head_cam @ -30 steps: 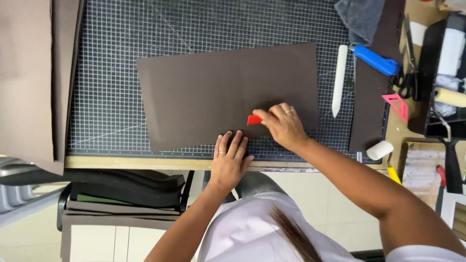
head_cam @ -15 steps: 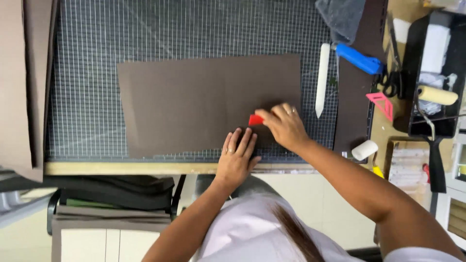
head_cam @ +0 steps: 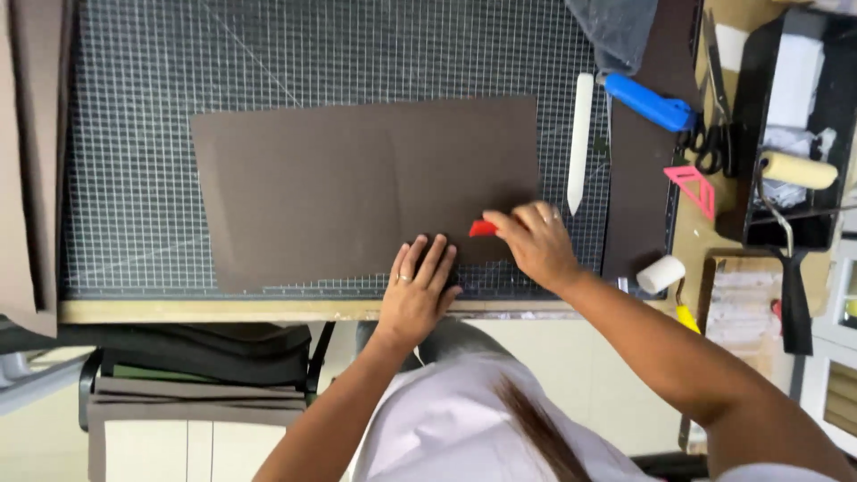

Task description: Smoothing a brown cover material onto a board using a red squeegee tool to ensure adhesion and remove air bubbles.

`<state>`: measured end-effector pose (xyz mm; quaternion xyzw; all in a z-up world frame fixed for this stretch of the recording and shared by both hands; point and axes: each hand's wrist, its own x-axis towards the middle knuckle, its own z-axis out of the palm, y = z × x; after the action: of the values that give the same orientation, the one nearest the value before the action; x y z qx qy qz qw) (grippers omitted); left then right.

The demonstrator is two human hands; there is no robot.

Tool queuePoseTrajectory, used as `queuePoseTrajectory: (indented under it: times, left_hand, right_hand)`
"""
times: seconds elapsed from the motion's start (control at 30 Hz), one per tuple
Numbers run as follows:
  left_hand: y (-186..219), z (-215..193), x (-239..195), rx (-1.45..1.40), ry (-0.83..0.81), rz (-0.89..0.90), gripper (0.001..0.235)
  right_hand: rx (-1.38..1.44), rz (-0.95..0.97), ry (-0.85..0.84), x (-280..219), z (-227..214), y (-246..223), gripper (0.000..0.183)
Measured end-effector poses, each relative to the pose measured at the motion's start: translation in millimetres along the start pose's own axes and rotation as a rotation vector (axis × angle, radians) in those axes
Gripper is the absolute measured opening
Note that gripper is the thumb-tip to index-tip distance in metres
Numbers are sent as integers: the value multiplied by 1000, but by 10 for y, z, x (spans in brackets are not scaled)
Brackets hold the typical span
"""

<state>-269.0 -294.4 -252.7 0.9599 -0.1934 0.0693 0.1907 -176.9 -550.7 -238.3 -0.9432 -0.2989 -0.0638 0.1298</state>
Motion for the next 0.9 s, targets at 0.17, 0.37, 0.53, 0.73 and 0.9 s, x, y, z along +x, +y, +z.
queuePoseTrajectory:
  times: [0.17, 0.37, 0.53, 0.73, 0.9]
  left_hand:
    - [47, -7, -28, -3, 22, -4, 62]
    - [7, 54, -7, 22, 30, 20, 63]
    - [15, -31, 11, 7, 14, 34, 63]
    - [-157, 13, 302, -100, 2, 47, 47]
    - [-305, 19, 1238, -44, -62, 70, 63]
  right_hand:
    - [-129, 49, 119, 1015, 174, 685, 35]
    - [-58, 114, 132, 1189, 165, 617, 38]
    - [8, 155, -19, -77, 19, -49, 38]
    - [130, 533, -12, -336, -182, -328, 38]
    - [-4, 844, 183, -111, -49, -552, 54]
